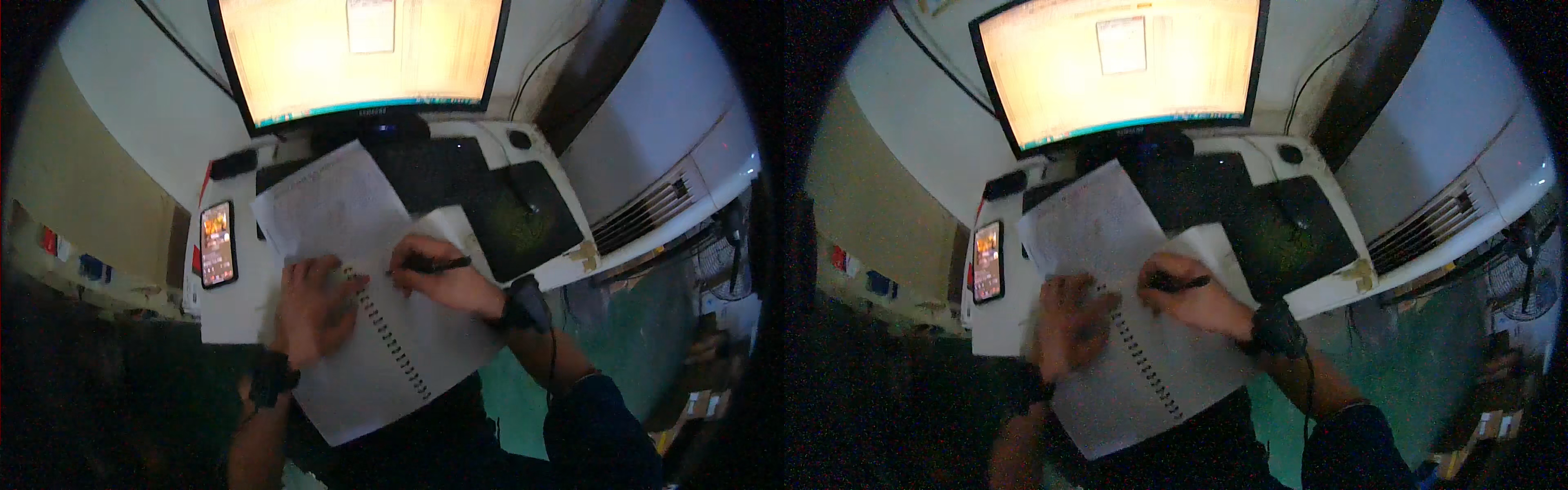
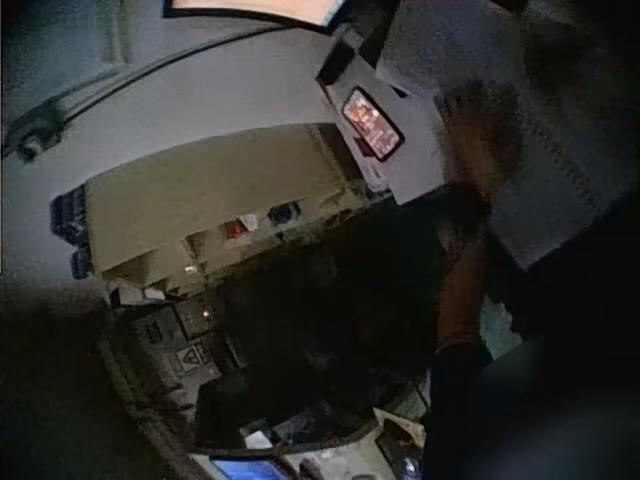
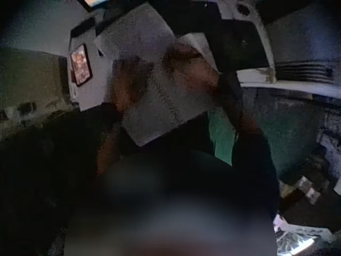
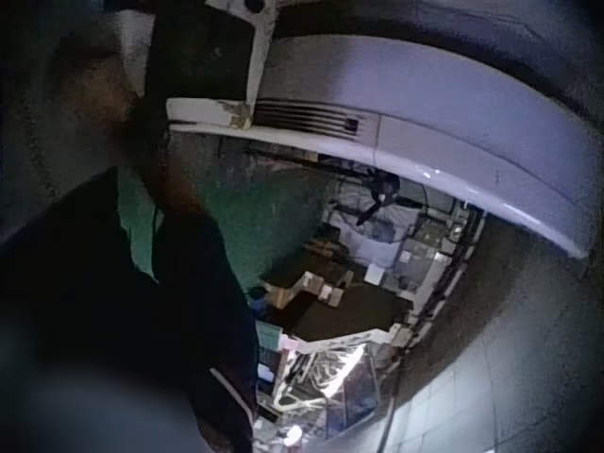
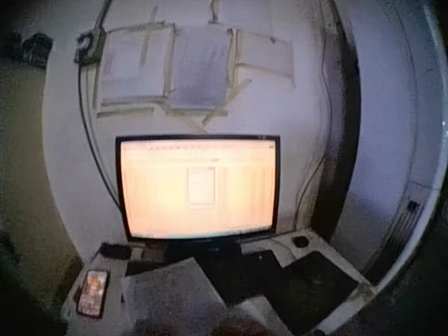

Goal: The recorder views a data table on a computer monitor and writes corresponding information into a physical notebook and a paper form.

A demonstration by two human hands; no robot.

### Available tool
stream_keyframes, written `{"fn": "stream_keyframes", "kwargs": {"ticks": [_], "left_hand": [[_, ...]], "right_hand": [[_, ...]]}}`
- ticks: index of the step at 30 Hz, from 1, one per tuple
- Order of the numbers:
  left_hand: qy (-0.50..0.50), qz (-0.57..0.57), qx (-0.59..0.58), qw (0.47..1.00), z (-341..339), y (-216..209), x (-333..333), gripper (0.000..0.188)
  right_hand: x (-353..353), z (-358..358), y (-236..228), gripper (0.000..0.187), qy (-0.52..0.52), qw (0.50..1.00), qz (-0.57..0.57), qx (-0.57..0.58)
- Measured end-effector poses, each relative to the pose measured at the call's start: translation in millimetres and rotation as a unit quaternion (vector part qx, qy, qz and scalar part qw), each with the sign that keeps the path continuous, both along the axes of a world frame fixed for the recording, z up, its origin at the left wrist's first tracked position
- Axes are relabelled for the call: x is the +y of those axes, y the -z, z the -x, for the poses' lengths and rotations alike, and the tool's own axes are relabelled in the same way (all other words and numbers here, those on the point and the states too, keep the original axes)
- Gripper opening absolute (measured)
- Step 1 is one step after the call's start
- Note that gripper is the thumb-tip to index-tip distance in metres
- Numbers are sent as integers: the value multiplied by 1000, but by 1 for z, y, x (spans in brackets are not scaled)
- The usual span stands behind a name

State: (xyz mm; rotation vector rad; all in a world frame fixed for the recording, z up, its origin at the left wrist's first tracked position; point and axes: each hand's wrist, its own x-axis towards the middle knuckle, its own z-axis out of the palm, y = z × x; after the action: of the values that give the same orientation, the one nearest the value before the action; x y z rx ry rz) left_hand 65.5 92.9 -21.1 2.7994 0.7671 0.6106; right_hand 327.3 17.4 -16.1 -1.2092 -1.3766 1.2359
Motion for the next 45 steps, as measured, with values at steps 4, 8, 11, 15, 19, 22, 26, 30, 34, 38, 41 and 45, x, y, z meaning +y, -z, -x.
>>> {"fn": "stream_keyframes", "kwargs": {"ticks": [4,8,11,15,19,22,26,30,34,38,41,45], "left_hand": [[-6,40,11,999,2,-2,6,50],[11,48,-19,999,1,0,7,50],[11,54,-20,998,2,0,5,50],[15,68,-27,997,3,0,5,49],[9,59,-13,998,1,-2,5,49],[12,68,-18,997,1,-4,5,48],[14,70,-11,997,0,-4,8,48],[7,81,-13,997,0,-3,7,49],[5,91,-5,996,3,-6,7,49],[12,94,-5,996,1,-5,8,49],[9,93,-6,996,0,-5,7,49],[8,87,-9,996,0,-2,8,49]], "right_hand": [[4,2,-3,11,36,995,-39,-89],[1,2,1,15,42,996,12,-81],[0,7,3,13,37,994,-28,-96],[0,7,10,14,39,988,-64,-132],[-3,8,6,15,38,989,-49,-134],[-2,9,8,14,33,991,-38,-126],[1,6,12,13,28,982,-76,-170],[-1,6,6,12,45,989,-23,-138],[0,8,-1,13,36,988,-30,-149],[-1,8,-4,15,37,991,19,-124],[-1,7,-1,14,46,992,39,-108],[-1,9,-3,14,57,991,25,-115]]}}
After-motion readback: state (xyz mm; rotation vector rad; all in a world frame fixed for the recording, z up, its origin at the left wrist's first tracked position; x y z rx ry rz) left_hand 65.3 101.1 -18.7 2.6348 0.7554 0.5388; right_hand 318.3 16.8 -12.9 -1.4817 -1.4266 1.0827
